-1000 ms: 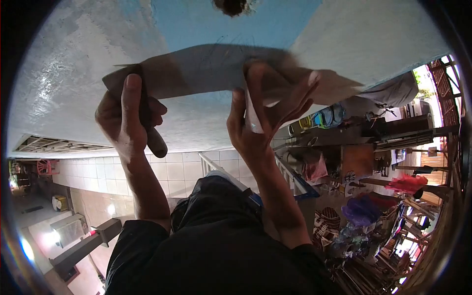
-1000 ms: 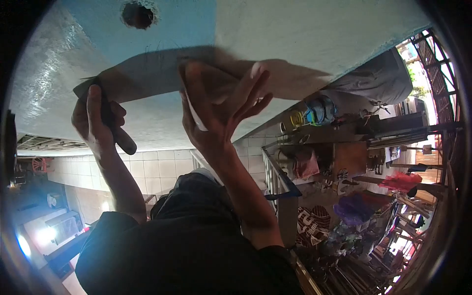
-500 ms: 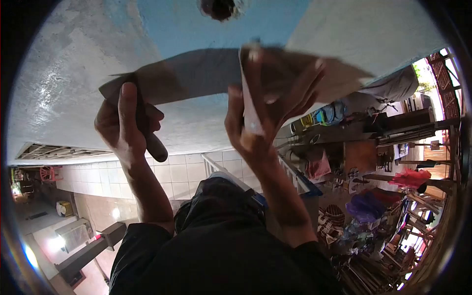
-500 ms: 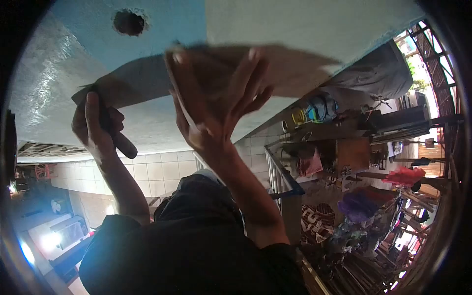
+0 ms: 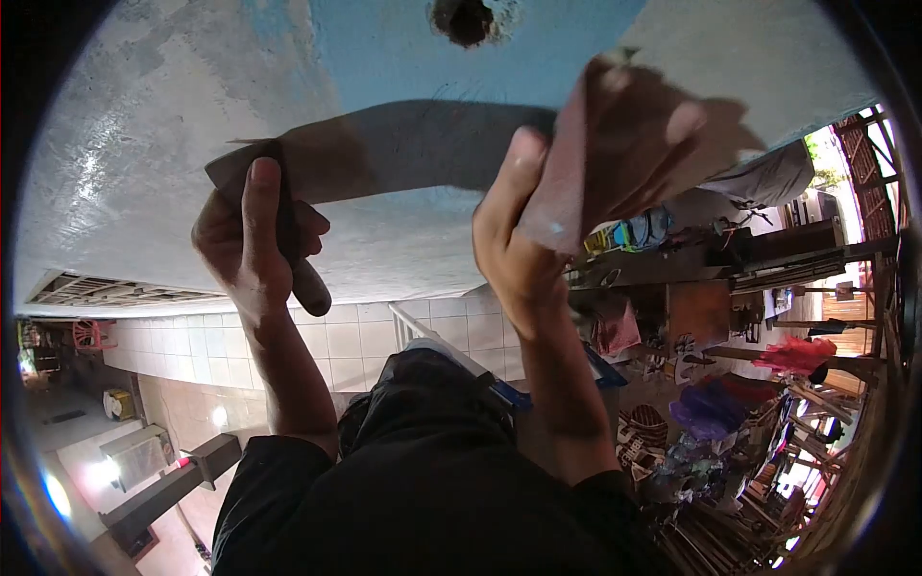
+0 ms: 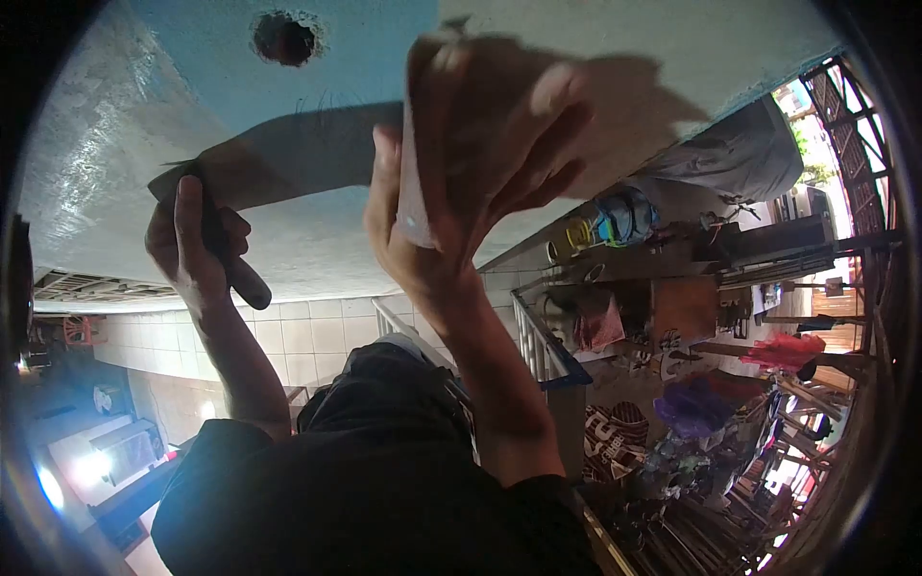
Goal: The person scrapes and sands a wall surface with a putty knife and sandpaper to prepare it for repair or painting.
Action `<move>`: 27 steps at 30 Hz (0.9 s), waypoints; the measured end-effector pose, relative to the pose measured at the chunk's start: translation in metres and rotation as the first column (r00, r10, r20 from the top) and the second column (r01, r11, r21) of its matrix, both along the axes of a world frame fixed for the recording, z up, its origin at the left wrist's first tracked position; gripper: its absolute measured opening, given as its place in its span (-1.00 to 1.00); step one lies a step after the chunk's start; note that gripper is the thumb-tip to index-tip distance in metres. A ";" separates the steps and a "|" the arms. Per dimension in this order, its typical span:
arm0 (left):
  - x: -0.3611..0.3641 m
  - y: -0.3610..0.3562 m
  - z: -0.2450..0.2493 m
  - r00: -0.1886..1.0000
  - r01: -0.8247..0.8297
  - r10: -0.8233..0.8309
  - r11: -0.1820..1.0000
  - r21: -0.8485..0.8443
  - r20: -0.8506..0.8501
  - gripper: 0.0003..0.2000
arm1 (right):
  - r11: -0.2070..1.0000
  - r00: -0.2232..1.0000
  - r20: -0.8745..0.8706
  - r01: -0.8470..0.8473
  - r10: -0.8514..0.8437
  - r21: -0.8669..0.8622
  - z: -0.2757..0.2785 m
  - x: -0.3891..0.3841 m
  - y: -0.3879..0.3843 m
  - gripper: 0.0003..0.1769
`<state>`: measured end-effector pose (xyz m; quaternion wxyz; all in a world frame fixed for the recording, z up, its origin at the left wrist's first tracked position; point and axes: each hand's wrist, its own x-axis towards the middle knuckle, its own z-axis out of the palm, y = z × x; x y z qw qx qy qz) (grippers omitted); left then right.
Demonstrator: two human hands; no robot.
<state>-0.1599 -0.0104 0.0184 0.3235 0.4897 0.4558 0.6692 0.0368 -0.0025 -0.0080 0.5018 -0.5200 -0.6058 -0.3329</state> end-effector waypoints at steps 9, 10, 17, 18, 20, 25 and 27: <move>-0.002 0.002 0.001 1.000 0.009 -0.009 1.000 0.018 0.007 -0.66 | 0.988 0.993 0.050 0.108 -0.103 -0.106 0.012 -0.007 -0.006 -0.40; -0.002 0.002 0.000 1.000 0.003 -0.003 1.000 0.020 0.008 -0.66 | 0.988 0.992 0.068 0.111 -0.104 -0.103 0.015 -0.004 -0.006 -0.39; -0.003 0.001 0.000 1.000 0.011 -0.011 1.000 0.018 0.015 -0.66 | 0.992 0.997 0.050 0.057 -0.052 -0.110 0.011 -0.006 -0.005 -0.43; -0.002 0.001 0.000 1.000 0.007 -0.007 1.000 0.015 0.020 -0.66 | 0.995 0.997 0.062 0.055 -0.050 -0.089 0.017 -0.005 -0.003 -0.43; -0.001 0.001 0.000 0.999 -0.008 0.007 1.000 0.002 0.039 -0.66 | 0.998 0.995 0.094 0.043 -0.038 -0.052 0.023 0.002 0.000 -0.42; -0.003 0.001 -0.001 0.999 0.012 -0.014 0.999 0.032 0.037 -0.67 | 0.997 0.994 0.109 0.011 -0.003 -0.070 -0.007 0.002 -0.004 -0.46; -0.001 0.001 -0.001 0.999 0.007 -0.008 1.000 0.026 0.041 -0.67 | 0.999 0.994 0.104 0.038 -0.036 -0.024 0.019 0.004 0.001 -0.46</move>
